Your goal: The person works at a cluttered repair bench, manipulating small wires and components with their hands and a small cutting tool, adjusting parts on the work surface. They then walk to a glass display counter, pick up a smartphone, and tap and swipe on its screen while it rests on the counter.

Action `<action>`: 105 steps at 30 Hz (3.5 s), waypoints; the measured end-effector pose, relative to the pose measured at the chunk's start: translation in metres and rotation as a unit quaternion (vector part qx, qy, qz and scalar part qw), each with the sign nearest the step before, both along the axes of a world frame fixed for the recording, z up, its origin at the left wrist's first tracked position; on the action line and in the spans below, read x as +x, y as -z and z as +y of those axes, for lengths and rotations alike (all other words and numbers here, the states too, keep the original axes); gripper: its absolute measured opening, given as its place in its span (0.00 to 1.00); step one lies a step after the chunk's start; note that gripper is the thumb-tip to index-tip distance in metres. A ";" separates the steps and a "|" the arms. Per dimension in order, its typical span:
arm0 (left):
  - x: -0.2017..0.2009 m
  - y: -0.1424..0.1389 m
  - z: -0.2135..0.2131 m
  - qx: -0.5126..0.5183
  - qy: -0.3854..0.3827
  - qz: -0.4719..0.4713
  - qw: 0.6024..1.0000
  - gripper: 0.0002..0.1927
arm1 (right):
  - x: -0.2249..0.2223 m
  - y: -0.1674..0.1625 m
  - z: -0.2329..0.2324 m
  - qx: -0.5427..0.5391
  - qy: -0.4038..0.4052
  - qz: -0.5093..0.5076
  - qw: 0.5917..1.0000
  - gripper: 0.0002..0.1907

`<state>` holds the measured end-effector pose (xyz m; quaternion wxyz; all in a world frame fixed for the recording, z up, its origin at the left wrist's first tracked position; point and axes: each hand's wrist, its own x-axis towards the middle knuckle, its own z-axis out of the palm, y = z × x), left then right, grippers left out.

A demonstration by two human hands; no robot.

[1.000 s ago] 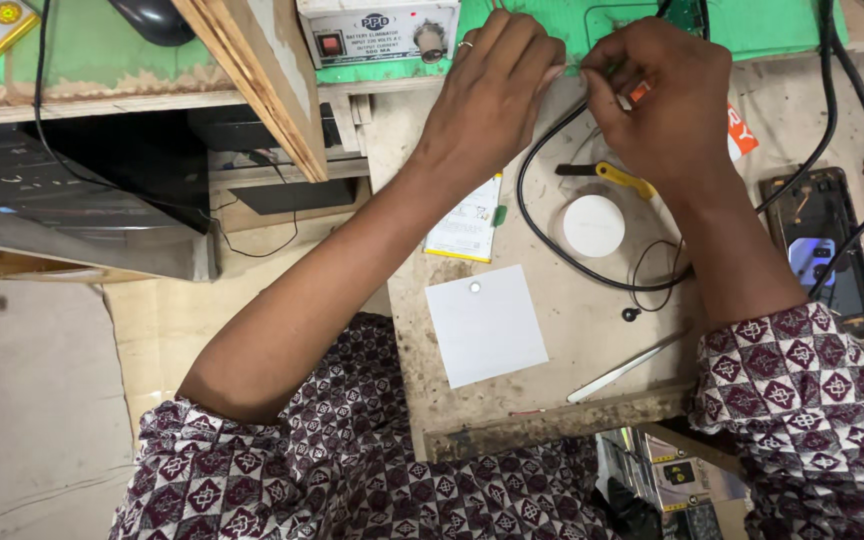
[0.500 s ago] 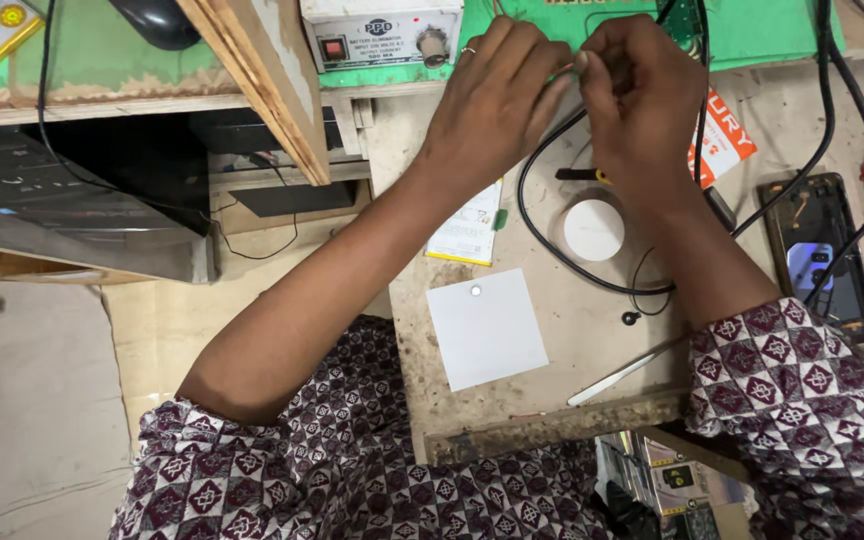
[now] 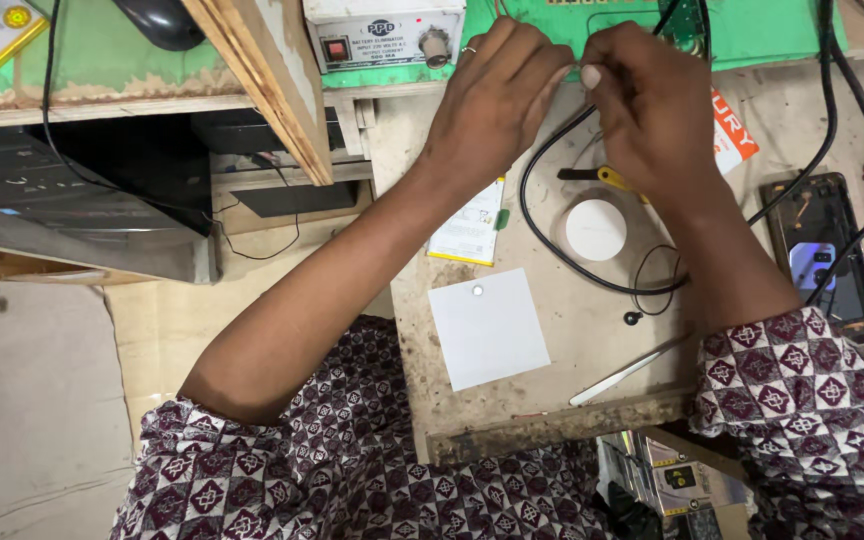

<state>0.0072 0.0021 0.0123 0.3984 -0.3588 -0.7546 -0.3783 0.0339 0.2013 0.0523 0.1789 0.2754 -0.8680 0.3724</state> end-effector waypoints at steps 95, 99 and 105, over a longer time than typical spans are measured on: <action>-0.005 0.001 -0.005 -0.008 0.054 0.018 0.998 0.12 | -0.010 0.010 -0.002 -0.317 0.049 -0.384 0.866 0.12; -0.004 -0.001 -0.003 -0.009 0.046 0.011 0.999 0.10 | 0.003 -0.010 -0.005 -0.033 0.088 -0.063 0.994 0.17; -0.005 0.002 -0.003 -0.002 0.047 0.010 0.999 0.09 | 0.014 -0.038 -0.002 0.114 -0.012 0.102 0.988 0.14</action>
